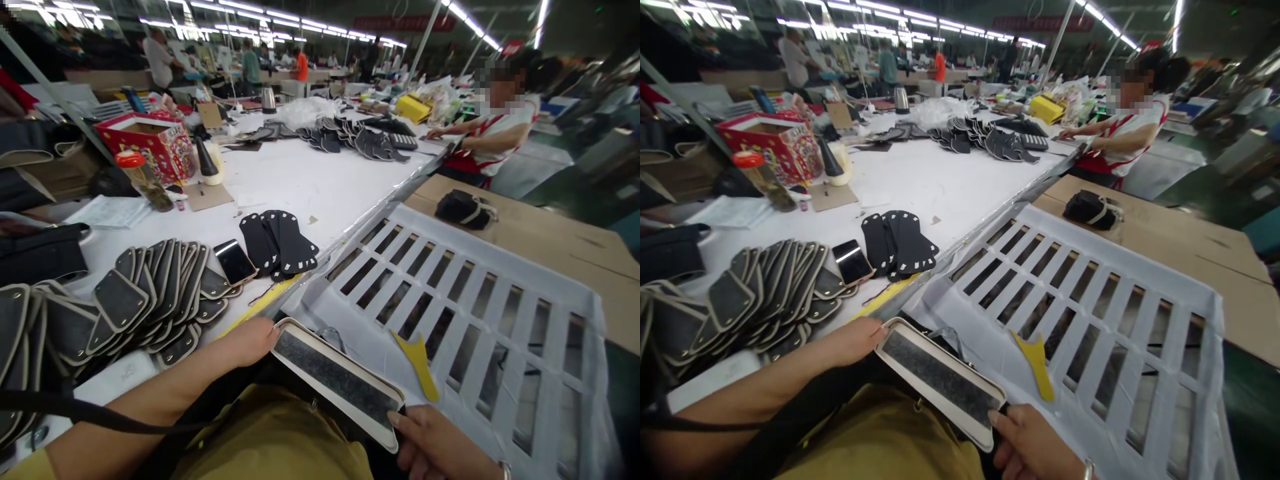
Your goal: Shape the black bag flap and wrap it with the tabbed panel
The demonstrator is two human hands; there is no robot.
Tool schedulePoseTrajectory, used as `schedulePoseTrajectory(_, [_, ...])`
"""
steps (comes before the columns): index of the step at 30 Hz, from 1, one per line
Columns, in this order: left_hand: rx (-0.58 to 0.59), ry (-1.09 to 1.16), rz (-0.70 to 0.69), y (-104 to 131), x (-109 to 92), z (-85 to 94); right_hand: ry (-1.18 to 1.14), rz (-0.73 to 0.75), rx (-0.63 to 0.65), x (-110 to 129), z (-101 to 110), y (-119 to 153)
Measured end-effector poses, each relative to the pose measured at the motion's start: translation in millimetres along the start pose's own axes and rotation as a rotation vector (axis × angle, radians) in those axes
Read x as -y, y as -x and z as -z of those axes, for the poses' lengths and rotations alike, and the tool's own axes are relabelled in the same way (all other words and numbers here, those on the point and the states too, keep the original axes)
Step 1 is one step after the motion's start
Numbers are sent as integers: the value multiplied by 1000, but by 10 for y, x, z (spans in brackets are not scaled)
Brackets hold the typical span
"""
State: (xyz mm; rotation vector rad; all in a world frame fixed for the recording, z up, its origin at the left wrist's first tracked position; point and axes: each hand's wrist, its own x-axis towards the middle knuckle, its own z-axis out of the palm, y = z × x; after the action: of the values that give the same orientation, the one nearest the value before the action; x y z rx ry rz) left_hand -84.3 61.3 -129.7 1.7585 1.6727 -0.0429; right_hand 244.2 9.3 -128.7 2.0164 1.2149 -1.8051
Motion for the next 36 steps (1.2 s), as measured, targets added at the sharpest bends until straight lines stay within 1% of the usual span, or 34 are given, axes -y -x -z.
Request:
schedulePoseTrajectory(3, [-29, 31, 8, -29, 64, -110, -10, 2, 11, -20, 21, 1])
schedulePoseTrajectory(6, [-74, 55, -18, -54, 129, -201, -22, 7, 23, -17, 44, 0])
schedulePoseTrajectory(9, [-65, 9, -31, -85, 130, -213, -26, 17, 25, 3, 59, 3])
schedulePoseTrajectory(12, [-61, -113, -32, -113, 88, -192, -30, 21, 38, 1, 66, -3])
schedulePoseTrajectory(16, [-95, -170, -40, -118, 68, -190, -35, 18, 49, -42, 66, -32])
schedulePoseTrajectory(17, [-99, -126, -26, -110, 79, -196, -34, 21, 42, -53, 66, -38])
schedulePoseTrajectory(18, [-100, -32, 2, -97, 97, -205, -33, 23, 35, -61, 65, -42])
schedulePoseTrajectory(19, [-94, 119, 38, -79, 121, -216, -32, 27, 30, -66, 64, -43])
schedulePoseTrajectory(22, [-52, 752, 139, -6, 203, -252, -29, 27, 26, -60, 57, -28])
schedulePoseTrajectory(23, [-34, 928, 158, 21, 225, -260, -30, 24, 27, -50, 54, -19])
schedulePoseTrajectory(24, [-22, 1056, 170, 46, 243, -266, -31, 21, 28, -37, 51, -8])
schedulePoseTrajectory(25, [-20, 1129, 177, 68, 254, -269, -31, 16, 30, -22, 48, 4])
schedulePoseTrajectory(27, [-30, 1149, 177, 97, 255, -268, -27, 4, 30, 13, 43, 28])
schedulePoseTrajectory(32, [-44, 1021, 161, 89, 190, -266, -9, -3, 17, 56, 48, 50])
schedulePoseTrajectory(36, [-93, 903, 151, 55, 158, -291, -2, 15, 25, 15, 64, 11])
